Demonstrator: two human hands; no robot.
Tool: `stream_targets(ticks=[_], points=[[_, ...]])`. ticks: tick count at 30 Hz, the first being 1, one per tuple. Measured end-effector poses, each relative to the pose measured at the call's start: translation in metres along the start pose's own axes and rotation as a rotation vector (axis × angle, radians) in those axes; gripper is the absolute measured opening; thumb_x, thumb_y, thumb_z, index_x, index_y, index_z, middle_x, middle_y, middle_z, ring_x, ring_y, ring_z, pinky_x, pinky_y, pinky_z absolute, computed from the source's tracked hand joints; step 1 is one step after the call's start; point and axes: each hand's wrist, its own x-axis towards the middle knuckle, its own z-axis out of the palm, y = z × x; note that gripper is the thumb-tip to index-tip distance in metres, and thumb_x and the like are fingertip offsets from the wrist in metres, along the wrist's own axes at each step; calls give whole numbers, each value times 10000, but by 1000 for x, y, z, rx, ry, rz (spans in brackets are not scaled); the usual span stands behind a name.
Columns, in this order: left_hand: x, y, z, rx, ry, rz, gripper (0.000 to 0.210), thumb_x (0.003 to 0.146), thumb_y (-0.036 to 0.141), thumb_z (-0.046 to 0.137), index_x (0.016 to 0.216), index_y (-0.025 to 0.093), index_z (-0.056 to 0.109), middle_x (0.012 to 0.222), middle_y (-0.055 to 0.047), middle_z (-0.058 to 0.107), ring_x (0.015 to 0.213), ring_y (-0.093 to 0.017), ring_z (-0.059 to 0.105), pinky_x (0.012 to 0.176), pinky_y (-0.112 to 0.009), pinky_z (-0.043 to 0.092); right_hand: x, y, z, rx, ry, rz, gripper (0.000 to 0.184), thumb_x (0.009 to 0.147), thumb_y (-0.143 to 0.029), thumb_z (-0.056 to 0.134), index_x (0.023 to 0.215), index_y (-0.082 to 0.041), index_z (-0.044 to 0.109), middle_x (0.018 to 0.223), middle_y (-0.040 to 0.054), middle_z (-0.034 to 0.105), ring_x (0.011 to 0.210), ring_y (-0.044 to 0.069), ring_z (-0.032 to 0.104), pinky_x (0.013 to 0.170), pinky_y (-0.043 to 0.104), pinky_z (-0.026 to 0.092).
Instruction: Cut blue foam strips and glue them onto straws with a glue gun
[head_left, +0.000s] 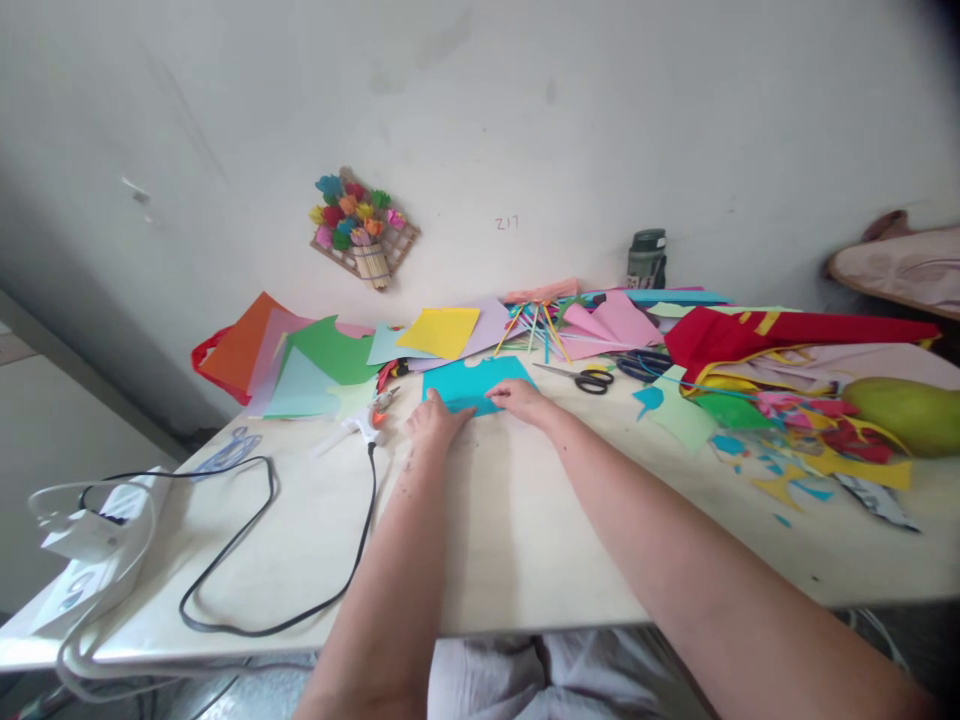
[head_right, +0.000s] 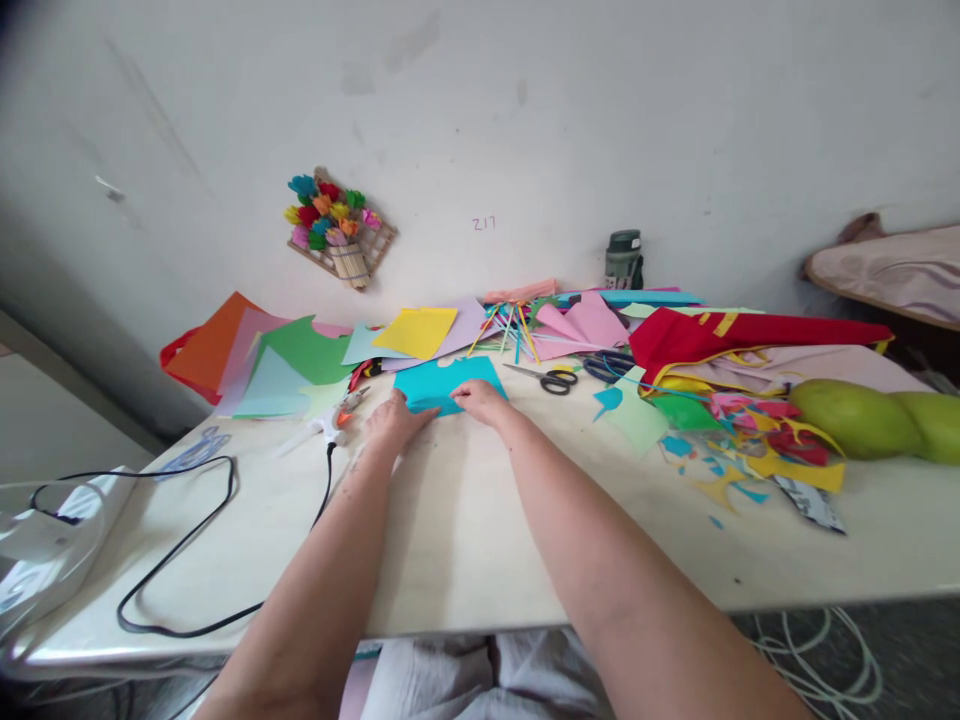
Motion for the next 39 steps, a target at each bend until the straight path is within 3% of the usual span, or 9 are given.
stream_targets(ticks=[6,10,13,15,19,23,30,39], points=[[4,-21,-10,44,-15,12,543,607,590,524,990,209,477,1017,-134,583,936,-299,539,714,-379,402,-1,-2,-2,48,-26,71,240,714,-121,524,920,-114,648,888,72,657,773,135,590,665,207,440],[5,-23,-12,38,110,69,428,675,526,498,984,231,491,929,-86,611,874,-259,560,666,-336,404,1,-1,0,7,-14,73,235,712,-109,524,906,-138,654,902,58,656,801,128,587,691,202,436],[5,-16,-9,-9,232,119,344,730,494,442,924,224,534,818,-65,627,803,-228,572,628,-303,391,1,0,1,-122,-7,-18,228,696,-106,548,890,-148,660,921,53,647,823,126,578,726,206,425],[4,-12,-4,-21,252,206,305,736,471,447,847,216,572,769,-58,629,759,-210,572,611,-285,381,0,-1,1,-243,-20,-139,211,673,-113,581,858,-164,670,912,42,642,827,128,567,738,209,417],[4,-8,7,-89,229,436,203,712,383,511,726,212,619,742,-35,631,712,-165,560,609,-253,372,-1,-5,1,-449,-103,-354,165,704,-135,560,809,-166,684,902,46,629,845,136,551,756,209,395],[9,-14,17,-241,120,562,157,662,328,572,718,194,633,768,-30,629,693,-136,546,606,-227,385,-3,-12,1,-577,-139,-397,204,747,-129,497,824,-166,682,937,55,619,875,151,543,770,218,381],[15,-18,20,-454,7,466,133,654,239,553,728,159,629,735,-29,633,679,-129,550,644,-231,419,-10,-21,-3,-684,-172,-324,197,775,-166,482,872,-178,653,959,61,614,910,157,536,758,222,378],[15,-20,18,-445,59,494,243,633,98,485,827,165,616,820,-28,619,731,-121,548,712,-234,428,-11,-26,-6,-825,-209,-318,208,790,-140,456,885,-166,640,964,88,601,926,162,511,753,230,365]])
